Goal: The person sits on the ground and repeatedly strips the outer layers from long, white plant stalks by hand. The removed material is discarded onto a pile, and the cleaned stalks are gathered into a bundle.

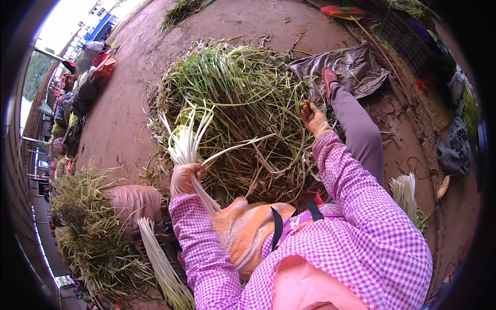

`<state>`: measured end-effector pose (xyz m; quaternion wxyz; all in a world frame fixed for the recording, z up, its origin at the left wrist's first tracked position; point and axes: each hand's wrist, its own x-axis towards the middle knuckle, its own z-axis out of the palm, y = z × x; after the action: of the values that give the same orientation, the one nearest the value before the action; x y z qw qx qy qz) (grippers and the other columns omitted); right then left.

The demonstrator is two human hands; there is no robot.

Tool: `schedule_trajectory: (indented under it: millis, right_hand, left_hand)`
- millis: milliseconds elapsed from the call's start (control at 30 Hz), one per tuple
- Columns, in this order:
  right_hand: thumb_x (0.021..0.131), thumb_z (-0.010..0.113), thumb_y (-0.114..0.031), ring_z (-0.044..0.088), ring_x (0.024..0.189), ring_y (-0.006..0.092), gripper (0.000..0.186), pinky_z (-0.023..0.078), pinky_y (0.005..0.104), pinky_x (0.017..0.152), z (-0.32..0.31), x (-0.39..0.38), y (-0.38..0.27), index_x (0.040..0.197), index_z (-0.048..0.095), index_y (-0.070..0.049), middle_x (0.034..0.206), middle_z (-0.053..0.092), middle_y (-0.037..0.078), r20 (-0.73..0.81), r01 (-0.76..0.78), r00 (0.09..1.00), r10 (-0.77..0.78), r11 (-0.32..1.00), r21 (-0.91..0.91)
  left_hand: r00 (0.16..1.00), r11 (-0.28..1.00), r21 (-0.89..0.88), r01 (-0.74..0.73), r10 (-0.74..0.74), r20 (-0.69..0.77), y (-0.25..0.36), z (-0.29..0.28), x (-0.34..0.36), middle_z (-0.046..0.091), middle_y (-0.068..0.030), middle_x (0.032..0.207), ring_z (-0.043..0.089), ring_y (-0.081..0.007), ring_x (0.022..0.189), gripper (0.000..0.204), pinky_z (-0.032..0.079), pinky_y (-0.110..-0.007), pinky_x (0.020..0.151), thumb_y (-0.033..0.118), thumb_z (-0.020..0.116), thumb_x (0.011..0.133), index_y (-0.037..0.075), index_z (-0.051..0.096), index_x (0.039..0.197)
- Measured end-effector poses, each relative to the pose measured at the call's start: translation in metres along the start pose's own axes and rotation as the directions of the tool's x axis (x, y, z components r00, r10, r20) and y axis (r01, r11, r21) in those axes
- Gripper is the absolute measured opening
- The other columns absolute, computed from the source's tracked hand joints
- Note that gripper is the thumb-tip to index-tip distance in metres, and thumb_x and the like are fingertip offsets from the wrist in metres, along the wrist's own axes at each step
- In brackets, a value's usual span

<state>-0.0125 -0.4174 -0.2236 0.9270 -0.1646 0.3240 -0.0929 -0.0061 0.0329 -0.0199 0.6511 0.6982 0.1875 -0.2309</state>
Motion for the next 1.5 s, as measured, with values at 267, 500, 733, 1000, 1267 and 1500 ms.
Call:
schedule_trajectory:
  millis: [267,500,733,1000,1267,1500]
  right_hand:
    - [0.099,0.051,-0.023,0.069,0.084,0.0236,0.032,0.059,0.0392,0.076,-0.039,-0.027,0.090,0.121,0.054,0.000,0.104,0.068,0.015,-0.110,-0.179,0.984,0.141,0.809,-0.559]
    - [0.093,0.062,-0.029,0.065,0.068,0.0227,0.031,0.054,0.0371,0.054,-0.032,-0.050,0.196,0.101,0.064,0.001,0.089,0.067,0.013,-0.168,-0.338,0.924,0.342,0.531,-0.777]
    - [0.099,0.051,-0.014,0.056,0.065,0.0076,0.021,0.050,0.0251,0.059,0.058,-0.088,0.142,0.114,0.062,-0.003,0.081,0.063,0.002,0.658,0.604,0.748,0.083,0.325,-0.728]
    - [0.095,0.058,-0.014,0.060,0.068,0.0089,0.020,0.050,0.0261,0.060,0.118,-0.137,0.127,0.112,0.065,-0.007,0.080,0.067,0.004,0.581,0.586,0.715,0.390,0.119,-0.802]
    - [0.086,0.063,-0.016,0.066,0.078,0.0323,0.019,0.051,0.0370,0.066,0.092,-0.153,0.148,0.103,0.065,-0.007,0.087,0.066,0.017,0.797,0.822,0.540,0.270,0.033,-0.569]
    - [0.093,0.062,-0.032,0.061,0.061,0.0092,0.042,0.053,0.0257,0.057,0.087,-0.140,0.155,0.126,0.057,-0.006,0.101,0.069,0.005,0.412,0.069,0.674,0.614,0.503,-0.862]
  left_hand:
    - [0.952,0.638,-0.712,-0.292,0.262,-0.155,0.020,-0.015,0.007,0.061,-0.0264,0.117,0.062,-0.0132,0.065,0.036,0.057,-0.023,0.056,0.006,0.061,0.090,-0.003,0.048,0.123]
    - [0.921,0.699,-0.712,-0.071,0.321,0.223,-0.002,0.014,0.008,0.069,-0.0183,0.103,0.067,-0.0154,0.068,0.035,0.061,-0.033,0.069,0.002,0.061,0.087,-0.007,0.054,0.120]
    - [0.919,0.677,-0.700,-0.229,0.387,0.074,0.014,0.020,0.008,0.069,-0.0156,0.102,0.069,-0.0201,0.083,0.040,0.060,-0.034,0.075,-0.001,0.055,0.088,-0.003,0.049,0.127]
    - [0.968,0.865,-0.470,-0.177,0.238,0.074,0.012,0.027,0.009,0.066,-0.0086,0.082,0.054,-0.0082,0.052,0.025,0.051,-0.022,0.048,0.011,0.059,0.094,-0.002,0.060,0.115]
    - [0.999,0.997,-0.080,0.023,-0.026,-0.039,-0.020,0.074,0.014,0.068,-0.0090,0.079,0.059,-0.0134,0.055,0.027,0.047,-0.025,0.046,0.006,0.077,0.079,-0.003,0.067,0.102]
    - [0.998,0.998,-0.024,0.060,-0.060,-0.016,-0.030,0.088,0.014,0.066,-0.0103,0.068,0.058,-0.0139,0.051,0.019,0.047,-0.025,0.048,0.003,0.076,0.075,-0.010,0.069,0.087]
